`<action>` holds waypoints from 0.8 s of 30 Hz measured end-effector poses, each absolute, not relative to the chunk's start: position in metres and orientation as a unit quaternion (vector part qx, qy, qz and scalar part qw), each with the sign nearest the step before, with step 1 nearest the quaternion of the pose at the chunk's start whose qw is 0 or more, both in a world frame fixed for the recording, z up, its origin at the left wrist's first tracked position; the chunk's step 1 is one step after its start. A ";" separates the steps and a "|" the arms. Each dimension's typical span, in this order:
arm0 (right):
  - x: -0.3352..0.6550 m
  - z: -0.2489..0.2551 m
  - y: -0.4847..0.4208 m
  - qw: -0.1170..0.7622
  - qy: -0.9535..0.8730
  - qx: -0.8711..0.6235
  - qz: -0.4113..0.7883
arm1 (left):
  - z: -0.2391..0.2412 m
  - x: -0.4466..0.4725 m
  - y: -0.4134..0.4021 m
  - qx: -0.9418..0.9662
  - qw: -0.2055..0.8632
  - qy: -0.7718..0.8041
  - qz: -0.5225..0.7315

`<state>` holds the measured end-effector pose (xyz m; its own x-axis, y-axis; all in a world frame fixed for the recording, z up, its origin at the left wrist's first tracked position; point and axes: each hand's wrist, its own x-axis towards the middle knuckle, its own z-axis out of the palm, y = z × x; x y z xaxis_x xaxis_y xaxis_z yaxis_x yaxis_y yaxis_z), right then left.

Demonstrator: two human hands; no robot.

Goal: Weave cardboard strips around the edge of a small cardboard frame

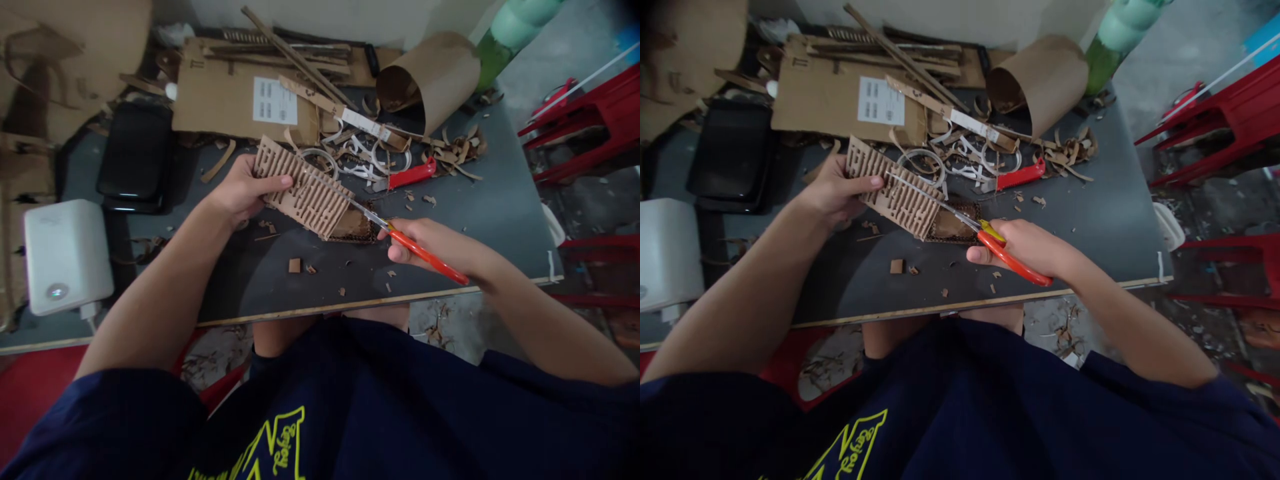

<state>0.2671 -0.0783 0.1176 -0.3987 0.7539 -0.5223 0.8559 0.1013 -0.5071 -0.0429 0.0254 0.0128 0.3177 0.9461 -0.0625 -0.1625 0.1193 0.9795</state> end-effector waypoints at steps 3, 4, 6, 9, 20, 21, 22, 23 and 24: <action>0.265 0.119 -0.078 0.084 0.748 0.547 -0.365 | 0.010 -0.041 0.024 0.490 0.644 0.390 0.438; 0.263 0.121 -0.078 0.097 0.751 0.549 -0.353 | 0.010 -0.040 0.023 0.493 0.647 0.387 0.434; 0.260 0.123 -0.080 0.131 0.756 0.555 -0.323 | 0.011 -0.040 0.021 0.510 0.647 0.378 0.423; 0.256 0.128 -0.084 0.174 0.757 0.560 -0.288 | 0.017 -0.038 0.017 0.529 0.638 0.366 0.424; 0.252 0.126 -0.090 0.213 0.741 0.587 -0.245 | 0.021 -0.028 0.009 0.528 0.585 0.353 0.504; 0.253 0.124 -0.091 0.209 0.745 0.586 -0.241 | 0.020 -0.028 0.009 0.536 0.581 0.349 0.503; 0.254 0.121 -0.091 0.206 0.747 0.585 -0.240 | 0.019 -0.028 0.009 0.544 0.578 0.345 0.501; 0.256 0.118 -0.091 0.203 0.748 0.585 -0.238 | 0.018 -0.027 0.009 0.550 0.576 0.340 0.501; 0.258 0.115 -0.091 0.201 0.749 0.585 -0.236 | 0.017 -0.027 0.009 0.553 0.574 0.334 0.503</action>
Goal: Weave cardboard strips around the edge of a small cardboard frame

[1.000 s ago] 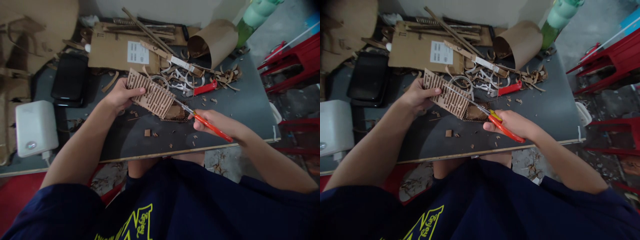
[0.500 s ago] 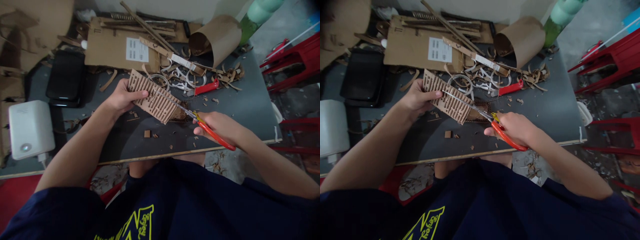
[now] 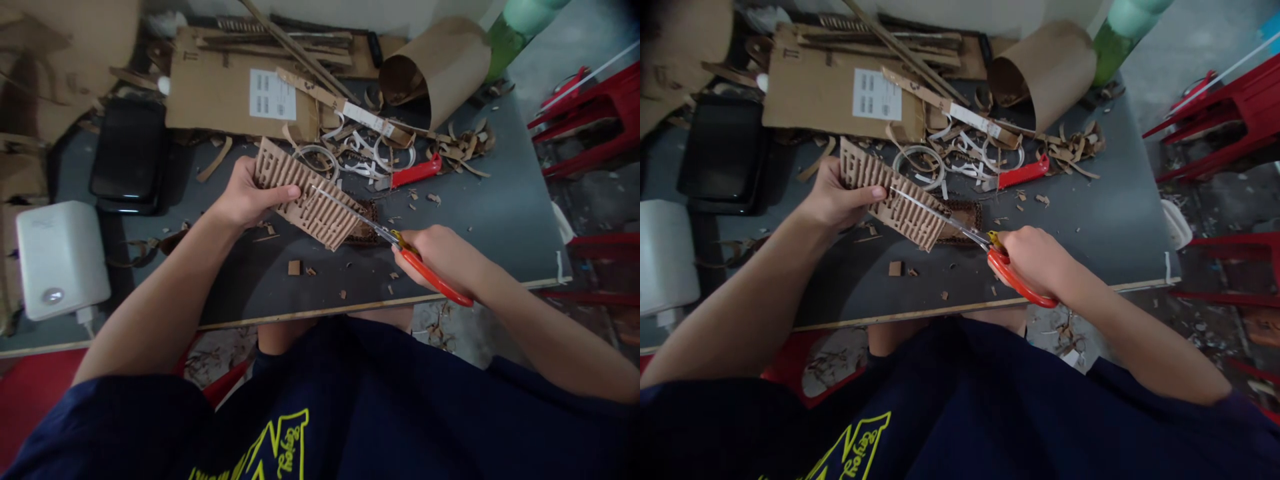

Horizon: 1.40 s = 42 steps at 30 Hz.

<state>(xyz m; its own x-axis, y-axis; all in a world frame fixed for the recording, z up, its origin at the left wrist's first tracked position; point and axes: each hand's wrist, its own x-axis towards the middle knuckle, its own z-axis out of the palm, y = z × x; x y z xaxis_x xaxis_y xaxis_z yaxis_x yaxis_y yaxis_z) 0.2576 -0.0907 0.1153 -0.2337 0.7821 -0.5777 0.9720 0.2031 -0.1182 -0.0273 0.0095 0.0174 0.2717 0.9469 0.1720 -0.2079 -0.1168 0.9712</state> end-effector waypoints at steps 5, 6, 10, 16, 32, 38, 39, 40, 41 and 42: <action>0.263 0.109 -0.092 0.197 0.778 0.568 -0.185 | 0.014 -0.028 0.011 0.554 0.577 0.322 0.506; 0.263 0.110 -0.092 0.193 0.777 0.571 -0.180 | 0.014 -0.029 0.011 0.557 0.575 0.325 0.503; 0.261 0.120 -0.090 0.180 0.745 0.615 -0.186 | 0.014 -0.031 0.010 0.584 0.552 0.336 0.492; 0.259 0.131 -0.089 0.197 0.748 0.598 -0.210 | 0.017 -0.021 0.002 0.645 0.543 0.356 0.403; 0.249 0.132 -0.090 0.198 0.731 0.621 -0.201 | 0.009 -0.017 -0.002 0.576 0.591 0.361 0.434; 0.250 0.127 -0.088 0.209 0.736 0.614 -0.195 | 0.011 -0.016 -0.002 0.570 0.596 0.368 0.429; 0.250 0.126 -0.089 0.207 0.739 0.611 -0.197 | 0.011 -0.016 -0.002 0.571 0.596 0.370 0.428; 0.251 0.125 -0.089 0.205 0.741 0.608 -0.198 | 0.010 -0.016 -0.001 0.571 0.595 0.371 0.428; 0.251 0.125 -0.089 0.204 0.742 0.607 -0.199 | 0.009 -0.016 -0.001 0.571 0.594 0.369 0.430; 0.252 0.124 -0.090 0.202 0.742 0.608 -0.199 | 0.009 -0.016 0.000 0.571 0.592 0.367 0.434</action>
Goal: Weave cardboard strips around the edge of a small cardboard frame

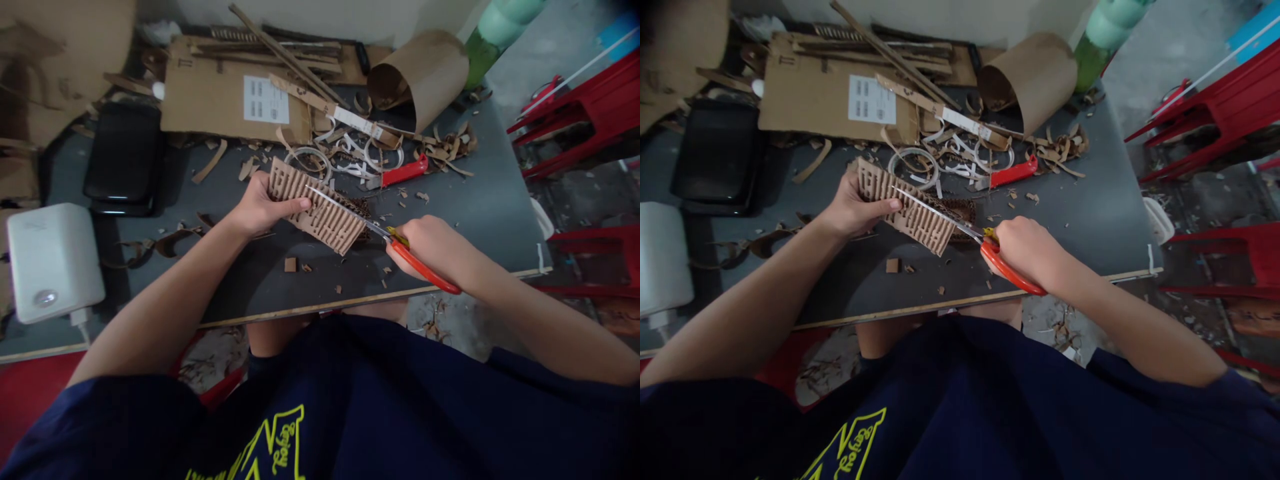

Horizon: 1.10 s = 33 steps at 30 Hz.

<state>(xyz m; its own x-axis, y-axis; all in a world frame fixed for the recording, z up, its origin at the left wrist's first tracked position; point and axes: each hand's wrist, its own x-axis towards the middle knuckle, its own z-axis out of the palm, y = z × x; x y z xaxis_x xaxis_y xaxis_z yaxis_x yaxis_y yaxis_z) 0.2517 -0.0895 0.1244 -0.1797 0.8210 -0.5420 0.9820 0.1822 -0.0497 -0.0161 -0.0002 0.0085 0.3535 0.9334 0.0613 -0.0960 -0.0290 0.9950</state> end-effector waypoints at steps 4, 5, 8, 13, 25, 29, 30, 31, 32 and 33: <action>0.252 0.124 -0.089 0.197 0.746 0.608 -0.188 | 0.008 -0.014 -0.002 0.582 0.594 0.354 0.428; 0.251 0.124 -0.089 0.199 0.750 0.603 -0.185 | 0.008 -0.012 -0.003 0.587 0.598 0.350 0.419; 0.250 0.124 -0.090 0.201 0.767 0.577 -0.195 | 0.009 -0.008 -0.005 0.594 0.607 0.341 0.403; 0.246 0.125 -0.089 0.196 0.776 0.569 -0.190 | 0.011 -0.009 -0.005 0.594 0.610 0.340 0.400; 0.242 0.124 -0.084 0.202 0.749 0.599 -0.201 | 0.016 -0.011 -0.006 0.539 0.650 0.361 0.396; 0.243 0.121 -0.084 0.204 0.744 0.604 -0.200 | 0.017 -0.010 -0.006 0.532 0.651 0.363 0.402; 0.243 0.121 -0.084 0.206 0.745 0.602 -0.201 | 0.017 -0.010 -0.006 0.531 0.650 0.363 0.404; 0.244 0.120 -0.084 0.204 0.748 0.600 -0.199 | 0.017 -0.010 -0.006 0.531 0.650 0.363 0.405; 0.244 0.119 -0.085 0.200 0.753 0.596 -0.195 | 0.018 -0.010 -0.006 0.531 0.650 0.363 0.405; 0.244 0.119 -0.086 0.195 0.758 0.593 -0.190 | 0.018 -0.010 -0.005 0.532 0.650 0.362 0.404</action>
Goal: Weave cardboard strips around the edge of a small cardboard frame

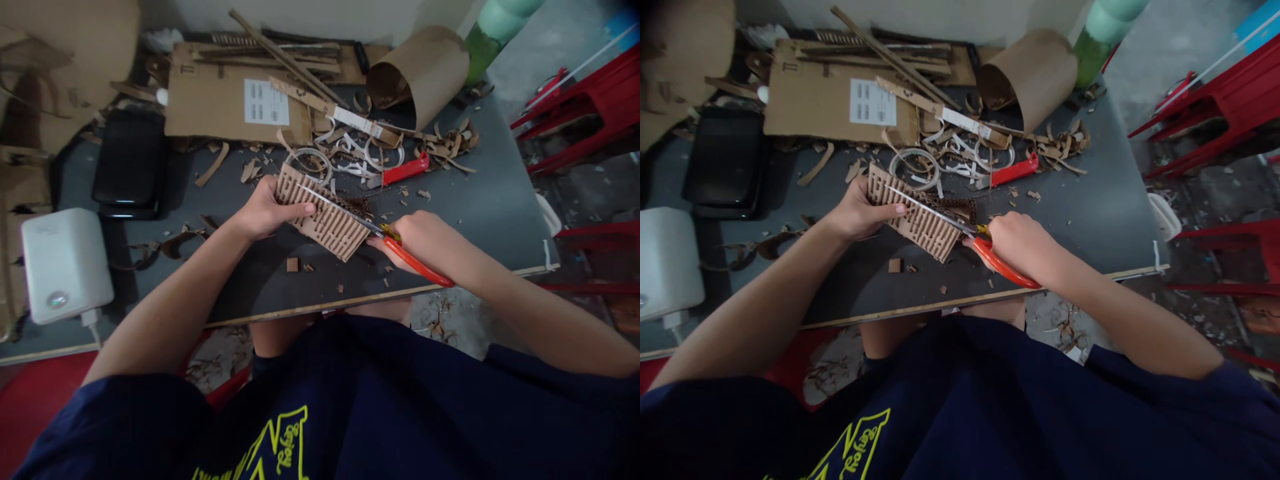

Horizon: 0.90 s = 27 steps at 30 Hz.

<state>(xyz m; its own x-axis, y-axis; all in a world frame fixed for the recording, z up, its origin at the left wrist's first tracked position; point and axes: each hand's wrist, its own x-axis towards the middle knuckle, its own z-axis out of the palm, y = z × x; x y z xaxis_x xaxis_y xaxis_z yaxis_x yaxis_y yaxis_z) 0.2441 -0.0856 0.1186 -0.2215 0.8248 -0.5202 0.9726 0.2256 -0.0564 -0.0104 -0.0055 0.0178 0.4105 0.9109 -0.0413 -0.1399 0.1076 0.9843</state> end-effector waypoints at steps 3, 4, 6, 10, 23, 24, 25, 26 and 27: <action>0.244 0.118 -0.088 0.177 0.768 0.590 -0.177 | 0.018 -0.009 -0.006 0.543 0.646 0.355 0.401; 0.244 0.118 -0.088 0.173 0.769 0.589 -0.180 | 0.018 -0.008 -0.007 0.549 0.646 0.349 0.400; 0.243 0.121 -0.088 0.165 0.771 0.584 -0.193 | 0.018 -0.007 -0.008 0.559 0.649 0.334 0.395; 0.237 0.128 -0.085 0.172 0.770 0.572 -0.222 | 0.018 -0.007 -0.010 0.560 0.657 0.316 0.395; 0.229 0.125 -0.083 0.171 0.750 0.606 -0.201 | 0.018 -0.007 -0.010 0.522 0.667 0.333 0.415; 0.230 0.125 -0.083 0.165 0.747 0.611 -0.206 | 0.019 -0.007 -0.010 0.516 0.668 0.336 0.418; 0.230 0.123 -0.084 0.156 0.743 0.615 -0.211 | 0.020 -0.007 -0.010 0.512 0.668 0.337 0.422; 0.230 0.122 -0.084 0.147 0.741 0.620 -0.213 | 0.020 -0.007 -0.010 0.508 0.669 0.335 0.426; 0.231 0.120 -0.085 0.137 0.739 0.625 -0.213 | 0.021 -0.008 -0.010 0.506 0.671 0.334 0.428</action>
